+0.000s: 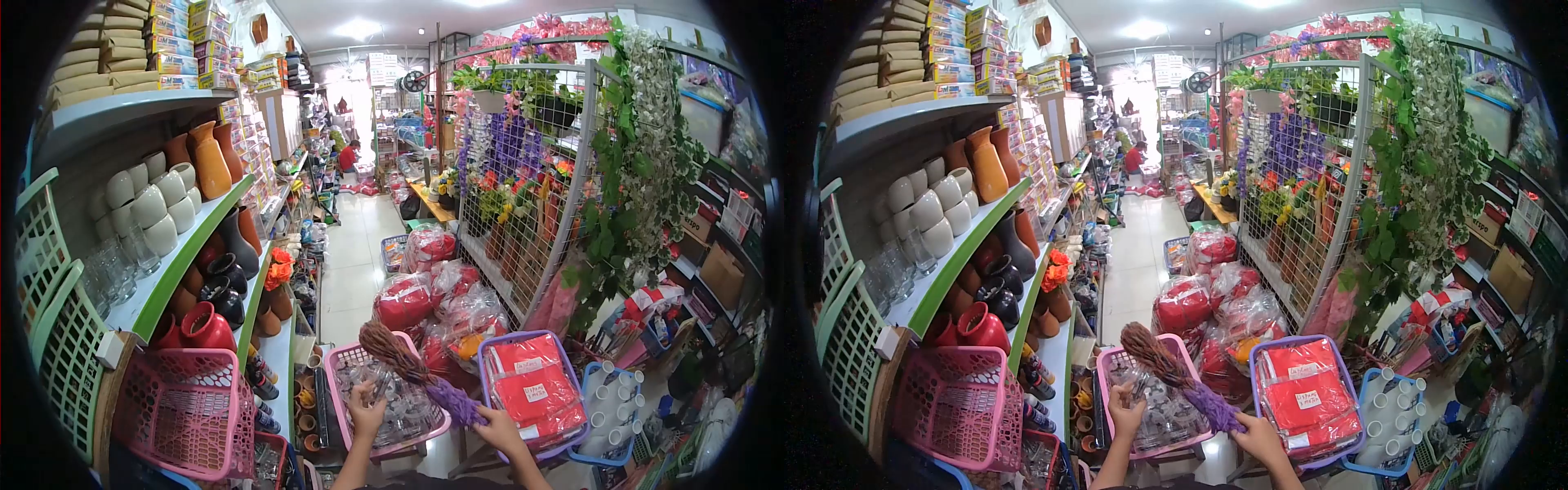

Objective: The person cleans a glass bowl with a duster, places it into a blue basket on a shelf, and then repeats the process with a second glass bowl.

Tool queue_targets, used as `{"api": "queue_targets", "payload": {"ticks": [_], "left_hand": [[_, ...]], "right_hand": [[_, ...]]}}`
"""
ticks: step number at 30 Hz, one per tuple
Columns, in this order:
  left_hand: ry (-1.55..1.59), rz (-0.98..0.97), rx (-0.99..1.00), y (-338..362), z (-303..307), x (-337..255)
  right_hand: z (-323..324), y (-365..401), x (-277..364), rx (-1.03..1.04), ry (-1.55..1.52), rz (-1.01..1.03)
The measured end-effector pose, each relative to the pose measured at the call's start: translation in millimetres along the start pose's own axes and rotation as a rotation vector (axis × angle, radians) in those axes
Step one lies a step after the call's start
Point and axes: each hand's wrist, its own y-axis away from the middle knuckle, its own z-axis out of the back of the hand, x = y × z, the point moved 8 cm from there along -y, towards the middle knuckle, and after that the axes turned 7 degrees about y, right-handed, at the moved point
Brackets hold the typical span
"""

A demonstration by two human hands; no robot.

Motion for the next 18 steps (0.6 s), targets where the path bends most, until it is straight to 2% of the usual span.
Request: {"api": "queue_targets", "payload": {"ticks": [2,6,8,9,11,12,13,14,15,17,18], "left_hand": [[-0.023,0.018,-0.008,6.3,3.2,0.0],[-0.023,0.015,0.026,25.5,2.7,1.2],[-0.02,0.011,0.039,37.3,-2.5,-8.6],[-0.02,0.01,0.041,40.1,-5.5,-13.9],[0.391,0.256,-0.04,44.8,-10.5,-3.6],[0.729,0.349,-0.107,45.8,-20.4,-8.0],[0.728,0.349,-0.104,42.9,-17.6,-1.4],[1.126,0.52,-0.12,41.2,-21.9,20.7],[1.524,0.691,-0.135,42.9,-35.0,19.1],[1.517,0.641,-0.066,42.9,-39.9,2.3],[1.545,0.711,-0.114,45.8,-43.0,1.5]], "right_hand": [[-6.8,12.2,-2.5,0.014,-0.384,0.136],[-14.3,26.3,-11.2,0.031,-0.367,0.148],[-10.2,34.5,-19.2,0.054,-0.272,-0.083],[-11.0,38.9,-20.8,0.052,-0.273,-0.084],[-5.0,47.6,-17.0,-0.051,-0.438,0.061],[-7.0,51.0,-21.8,-0.055,-0.439,0.062],[-13.8,53.6,-26.5,-0.002,-0.445,0.081],[-21.1,55.8,-31.4,0.051,-0.452,0.098],[-25.5,54.0,-40.8,0.049,-0.454,0.096],[-26.8,53.0,-32.5,0.04,-0.285,0.312],[-22.7,52.4,-31.7,0.018,-0.219,0.299]]}}
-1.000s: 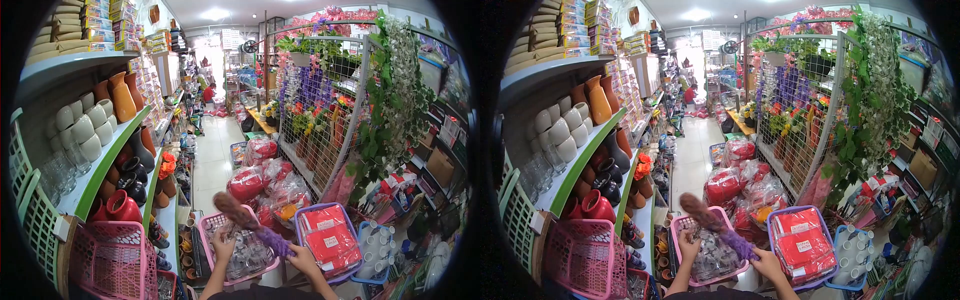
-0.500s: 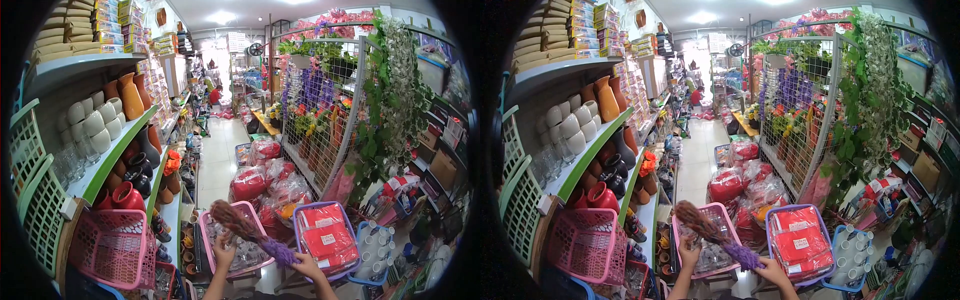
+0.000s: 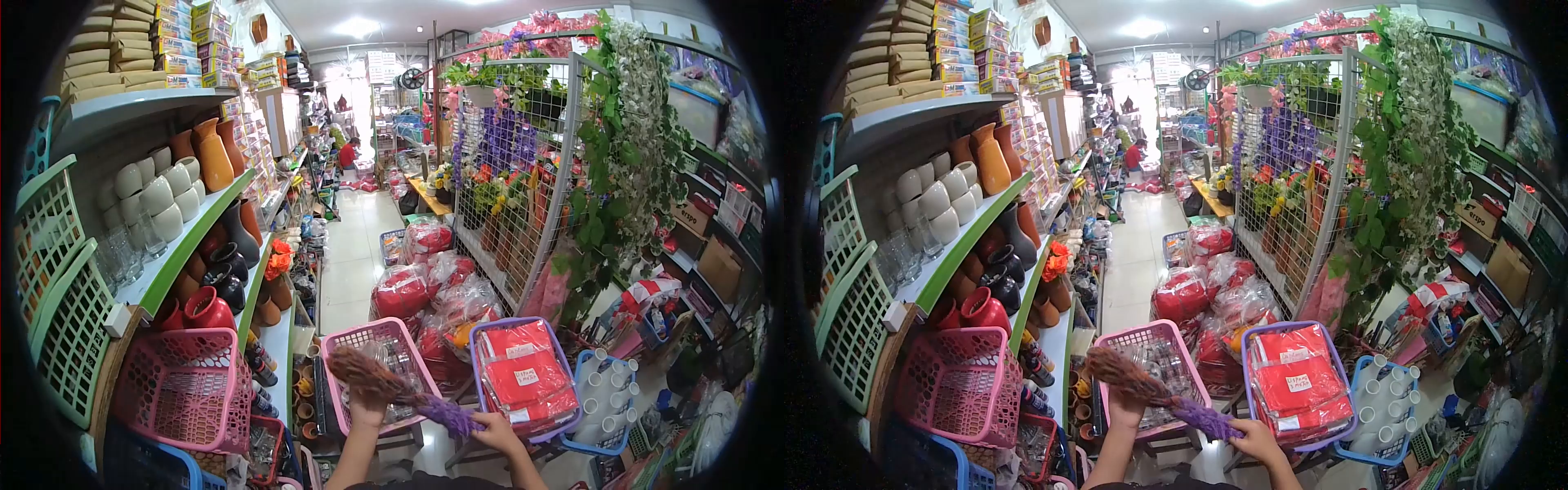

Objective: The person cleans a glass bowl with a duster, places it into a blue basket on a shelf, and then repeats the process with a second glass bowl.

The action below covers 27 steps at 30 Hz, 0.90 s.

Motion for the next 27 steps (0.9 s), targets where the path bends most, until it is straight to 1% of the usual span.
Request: {"api": "queue_targets", "payload": {"ticks": [1,2,3,4,5,7,8,9,10,11,12,13,14,15,16,17,18,19,20,21,22,23,24,25,26,27], "left_hand": [[0.048,0.024,-0.065,1.7,3.5,3.1],[0.149,0.103,-0.085,-0.3,-1.5,8.7],[-0.084,0.062,-0.042,6.3,-5.4,9.1],[-0.087,0.081,-0.059,11.3,-6.5,16.1],[-0.09,0.098,-0.075,15.1,-11.2,22.0],[-0.022,0.26,0.174,16.7,-11.5,28.6],[-0.084,0.121,0.152,27.3,-38.4,31.1],[-0.083,0.118,0.152,23.4,-30.1,26.3],[-0.062,0.192,0.067,15.4,-7.7,24.1],[-0.038,0.265,-0.018,14.9,1.6,26.9],[0.054,0.209,-0.206,14.7,15.9,20.3],[0.055,0.205,-0.204,15.0,19.5,18.7],[-0.038,0.187,-0.072,13.5,16.9,15.6],[-0.132,0.171,0.06,19.5,-10.9,23.0],[-0.186,0.056,-0.101,28.5,-16.4,23.4],[-0.186,0.056,-0.103,25.8,-11.6,21.0],[-0.15,0.084,-0.153,21.0,-0.1,18.9],[-0.112,0.11,-0.204,19.6,9.6,18.7],[-0.103,0.111,-0.208,25.1,-6.7,26.5],[-0.102,0.111,-0.208,20.3,8.8,20.5],[-0.182,0.136,-0.051,9.6,24.9,12.2],[-0.262,0.162,0.106,5.9,28.4,9.4],[-0.169,0.034,-0.196,32.8,-22.3,30.4],[-0.17,0.036,-0.197,27.2,-13.3,25.7],[-0.064,0.112,-0.207,17.5,5.3,23.6],[0.043,0.186,-0.216,13.6,12.7,25.6]], "right_hand": [[-1.0,-4.1,4.5,-0.001,-0.001,0.0],[4.9,-7.8,4.9,-0.106,0.003,-0.056],[12.1,-9.4,4.8,-0.21,0.007,-0.113],[11.4,-12.2,3.7,-0.18,-0.054,-0.172],[8.6,-11.7,-1.0,-0.179,-0.055,-0.169],[-10.4,-13.8,4.0,-0.034,0.04,0.089],[-8.0,-12.5,18.8,-0.095,0.087,0.212],[-7.1,-13.9,23.2,-0.092,0.086,0.213],[-2.5,-16.7,20.7,-0.106,0.147,0.114],[0.5,-18.2,18.5,-0.118,0.208,0.015],[3.1,-19.3,22.7,-0.195,0.127,0.04],[1.6,-19.3,21.5,-0.192,0.126,0.044],[-3.0,-18.2,25.0,-0.164,0.147,0.117],[-6.6,-17.1,31.0,-0.138,0.167,0.188],[-5.6,-17.7,33.4,-0.138,0.167,0.187],[-0.5,-19.6,36.4,-0.163,0.213,0.121],[3.2,-20.7,36.0,-0.186,0.259,0.056],[1.4,-22.7,32.1,-0.182,0.26,0.056],[0.0,-26.6,23.4,-0.192,0.2,0.041],[0.3,-29.0,19.2,-0.205,0.138,0.026],[-4.9,-28.3,26.6,-0.137,0.142,0.116],[-2.7,-27.8,32.0,-0.138,0.14,0.113],[-0.1,-28.4,41.2,-0.143,0.197,0.129],[1.0,-28.8,46.8,-0.147,0.256,0.147],[3.3,-33.1,34.3,-0.19,0.227,0.068],[4.4,-33.6,34.8,-0.19,0.228,0.067]]}}
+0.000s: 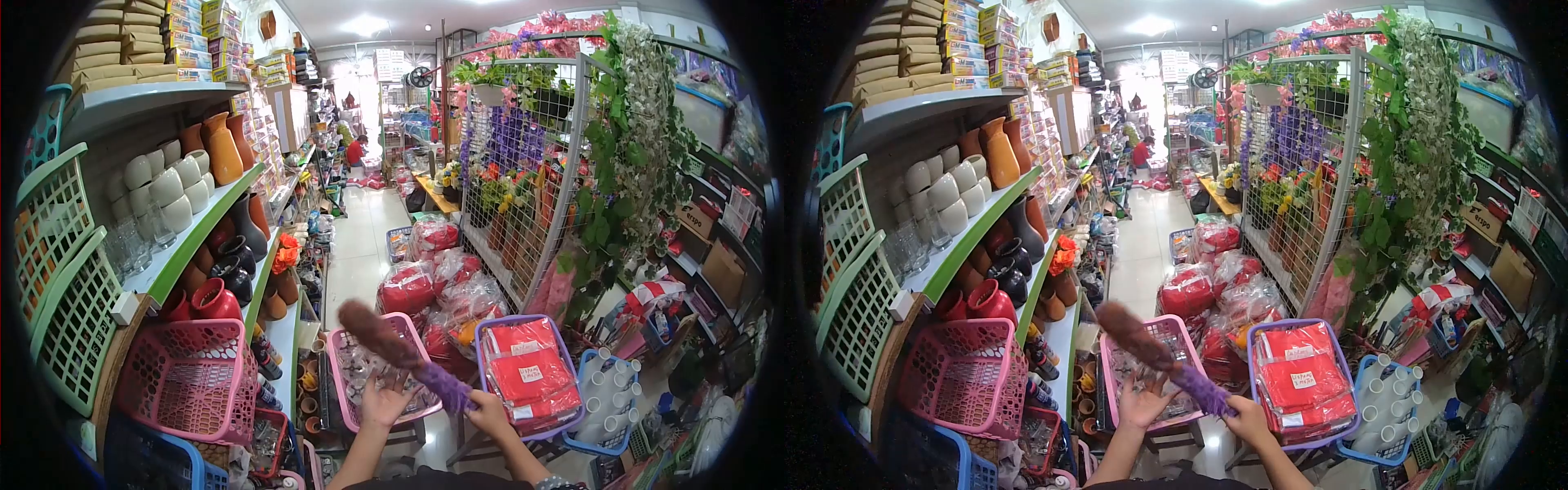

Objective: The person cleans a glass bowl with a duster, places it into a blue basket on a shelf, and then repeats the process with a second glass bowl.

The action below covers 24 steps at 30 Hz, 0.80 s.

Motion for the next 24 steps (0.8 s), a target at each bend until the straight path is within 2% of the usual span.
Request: {"api": "queue_targets", "payload": {"ticks": [1,2,3,4,5,6,7,8,9,10,11,12,13,14,16,18,19,20,21,22,24], "left_hand": [[0.069,0.083,0.063,-2.8,0.9,1.7],[0.067,0.083,0.063,1.1,-5.7,7.6],[-0.03,-0.019,0.058,8.9,-16.3,11.2],[-0.127,-0.12,0.051,14.1,-21.7,9.5],[-0.279,-0.124,0.031,1.3,-21.4,5.6],[-0.236,-0.009,0.096,1.9,-21.1,10.2],[-0.187,-0.019,0.042,1.1,-12.4,7.5],[-0.138,-0.029,-0.011,5.8,-19.2,12.7],[-0.003,0.053,0.061,-0.2,-11.5,10.9],[-0.006,0.053,0.06,0.4,-10.7,11.1],[-0.031,0.068,0.224,3.5,-23.2,15.0],[-0.056,0.084,0.389,7.4,-35.6,19.2],[-0.345,-0.141,0.104,-3.4,-19.1,5.6],[-0.343,-0.141,0.1,-5.0,-17.9,3.0],[0.027,0.1,0.095,-8.4,-14.8,14.5],[-0.037,0.068,0.06,-10.5,-14.4,15.3],[-0.115,0.055,0.172,-18.6,-7.7,7.6],[-0.194,0.043,0.285,-16.2,-22.6,10.9],[-0.211,-0.064,0.063,-14.6,-22.8,9.4],[-0.21,-0.064,0.063,-17.4,-20.8,5.9],[0.017,0.131,0.111,-16.6,-30.3,18.2]], "right_hand": [[0.9,-2.7,2.1,0.012,-0.054,0.018],[0.4,-4.3,4.3,0.023,-0.11,0.035],[1.5,-1.9,13.0,0.018,-0.161,0.136],[2.0,-1.5,12.9,0.017,-0.163,0.131],[4.2,-3.8,10.0,0.006,-0.093,0.093],[6.0,-5.4,7.1,-0.005,-0.021,0.056],[9.3,-7.7,-2.8,-0.086,-0.086,-0.051],[8.9,-8.2,-5.1,-0.083,-0.084,-0.051],[4.9,-8.7,-4.4,-0.034,-0.118,-0.013],[0.4,-9.3,-2.1,0.013,-0.153,0.024],[1.9,-8.0,10.3,0.004,-0.185,0.13],[0.6,-8.4,9.9,0.002,-0.187,0.126],[-1.2,-9.8,5.8,0.011,-0.14,0.086],[-3.7,-10.7,1.4,0.023,-0.092,0.047],[-6.9,-13.0,-11.1,-0.048,-0.157,-0.002],[-13.6,-14.1,-16.6,0.005,-0.213,-0.078],[-16.6,-14.2,-10.4,-0.008,-0.244,0.046],[-15.4,-15.3,-9.8,-0.01,-0.246,0.043],[-12.8,-17.2,-7.7,0.0,-0.168,0.046],[-11.8,-19.5,-7.1,0.011,-0.088,0.049],[-17.8,-24.7,-20.1,-0.022,-0.137,-0.029]]}}
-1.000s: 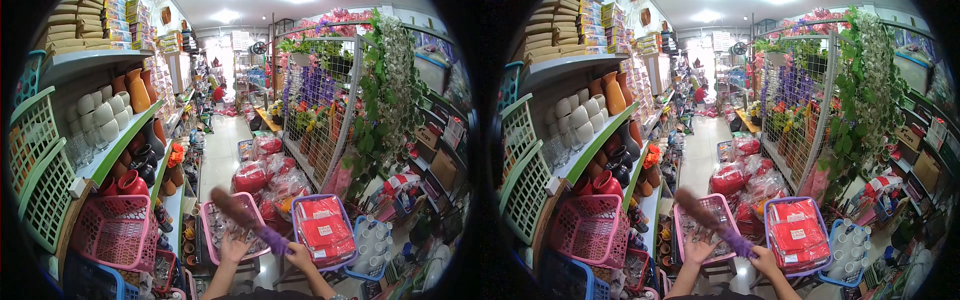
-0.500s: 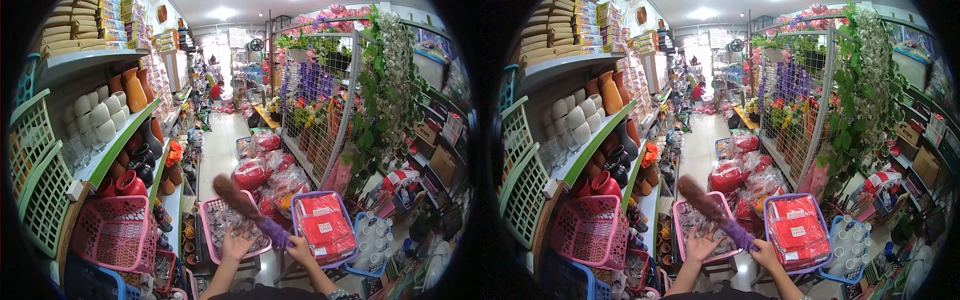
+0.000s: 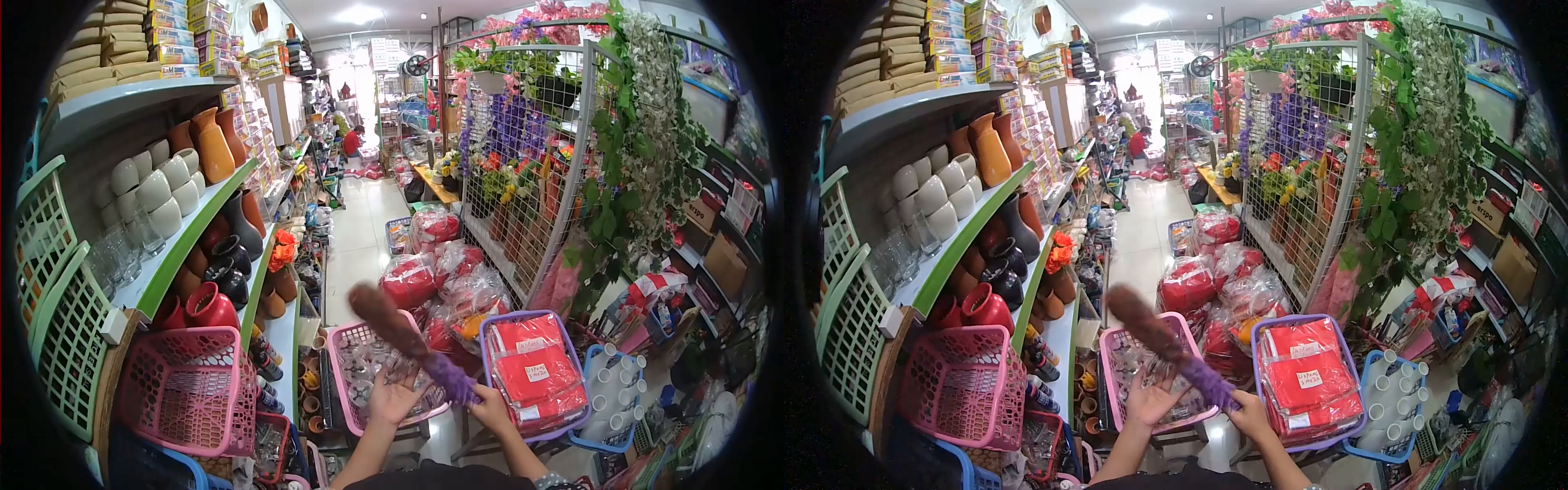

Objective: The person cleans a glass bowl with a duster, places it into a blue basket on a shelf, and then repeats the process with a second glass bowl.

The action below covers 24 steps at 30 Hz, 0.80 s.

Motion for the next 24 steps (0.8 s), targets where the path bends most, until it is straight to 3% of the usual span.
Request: {"api": "queue_targets", "payload": {"ticks": [3,4,5,6,8,10,13,14,17,19,20,21,22,24], "left_hand": [[-0.045,-0.018,-0.081,-8.3,12.9,-10.9],[-0.024,0.017,-0.091,-12.3,17.4,-13.8],[0.056,0.053,0.102,-11.4,-9.8,-7.0],[0.056,0.053,0.102,-14.1,-9.8,-11.0],[-0.131,-0.174,-0.099,-18.0,2.9,-37.3],[-0.216,-0.229,-0.138,-15.0,-5.0,-47.6],[-1.369,-0.608,-0.059,-7.6,-42.6,-90.5],[-1.366,-0.609,-0.058,-6.2,-50.9,-98.8],[-2.1,-0.614,-0.059,-2.0,-79.2,-108.8],[-2.192,-0.606,-0.107,-4.2,-81.7,-114.0],[-2.286,-0.593,-0.15,-5.7,-83.0,-115.3],[-2.453,-0.666,0.009,-17.6,-53.0,-132.8],[-2.926,-1.133,0.36,-8.3,-62.9,-110.8],[-2.315,-0.6,-0.153,-12.7,-75.2,-124.1]], "right_hand": [[-7.4,-5.9,-13.0,0.046,-0.19,-0.14],[-5.2,-7.7,-4.5,0.047,-0.097,-0.012],[-5.4,-9.7,4.7,0.049,-0.005,0.116],[-7.8,-14.2,5.5,0.049,-0.005,0.116],[-12.8,-23.6,-17.3,0.043,-0.213,-0.209],[-14.0,-35.7,-19.4,0.024,-0.193,-0.244],[-0.9,-49.7,2.5,-0.065,-0.216,-0.131],[-2.1,-50.6,1.7,0.021,-0.135,-0.164],[-1.1,-50.9,3.6,0.129,-0.062,-0.203],[-4.9,-49.7,-0.4,0.147,-0.069,-0.211],[-10.2,-48.0,6.0,0.175,-0.033,-0.075],[-15.0,-47.0,14.6,0.201,0.003,0.06],[-17.3,-50.4,18.4,0.201,0.003,0.058],[-22.0,-56.0,11.5,0.196,-0.011,-0.173]]}}
